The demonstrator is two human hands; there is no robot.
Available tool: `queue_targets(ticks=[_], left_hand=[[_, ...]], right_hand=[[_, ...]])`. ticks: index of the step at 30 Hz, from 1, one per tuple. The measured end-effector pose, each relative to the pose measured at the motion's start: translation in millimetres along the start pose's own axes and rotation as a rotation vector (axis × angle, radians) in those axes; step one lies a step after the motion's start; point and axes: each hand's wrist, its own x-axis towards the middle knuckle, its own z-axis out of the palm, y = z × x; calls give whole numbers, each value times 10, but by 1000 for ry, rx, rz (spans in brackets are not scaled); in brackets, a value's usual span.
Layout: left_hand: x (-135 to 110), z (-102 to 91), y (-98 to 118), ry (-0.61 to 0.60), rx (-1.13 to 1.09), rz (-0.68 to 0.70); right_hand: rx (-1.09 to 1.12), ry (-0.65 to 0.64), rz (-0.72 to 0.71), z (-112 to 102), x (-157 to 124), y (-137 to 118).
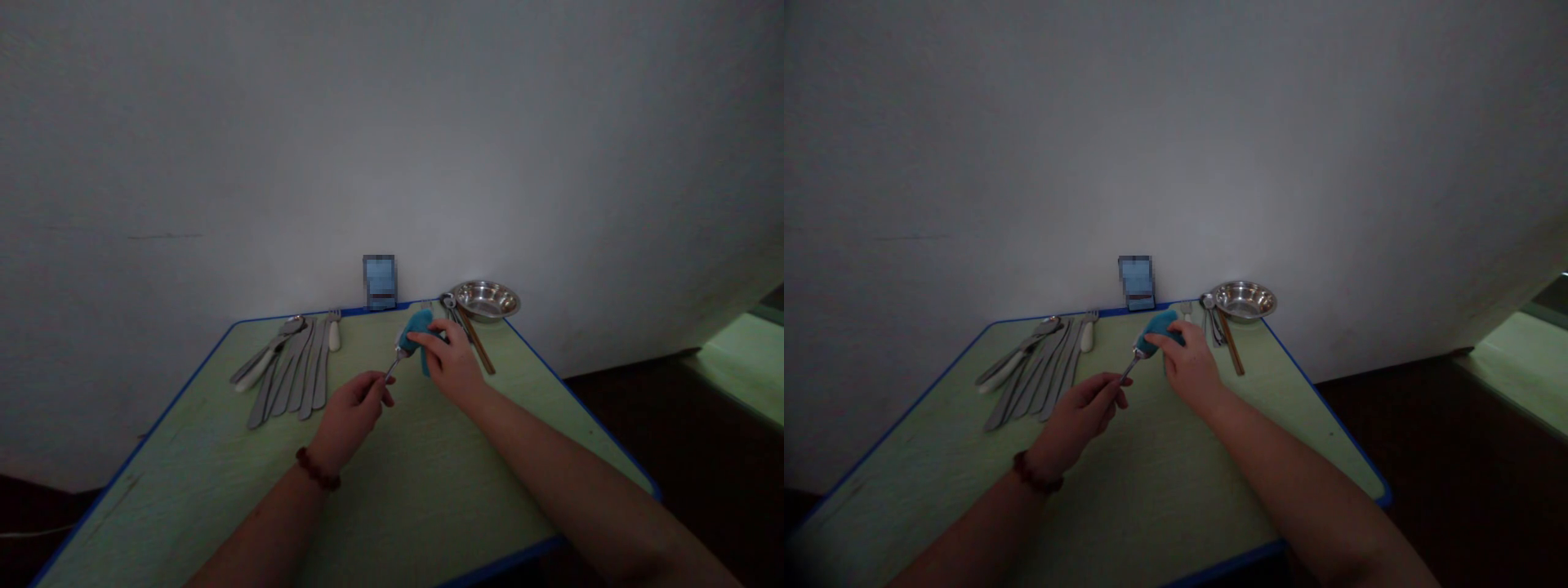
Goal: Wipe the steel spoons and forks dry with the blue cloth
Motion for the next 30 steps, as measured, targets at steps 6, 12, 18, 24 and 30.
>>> queue_targets(ticks=[6,12,18,24,30], left_hand=[[3,2,20,8,31,17],[-2,-5,29,-25,82,22],[-15,-2,43,-32,102,38],[-5,-5,11,-53,118,45],[-3,-12,15,-62,115,45]], right_hand=[[6,-2,17,-4,1,2],[27,6,72,-11,17,5],[62,8,134,-17,32,-4],[105,16,200,-12,49,7],[126,23,273,10,52,31]])
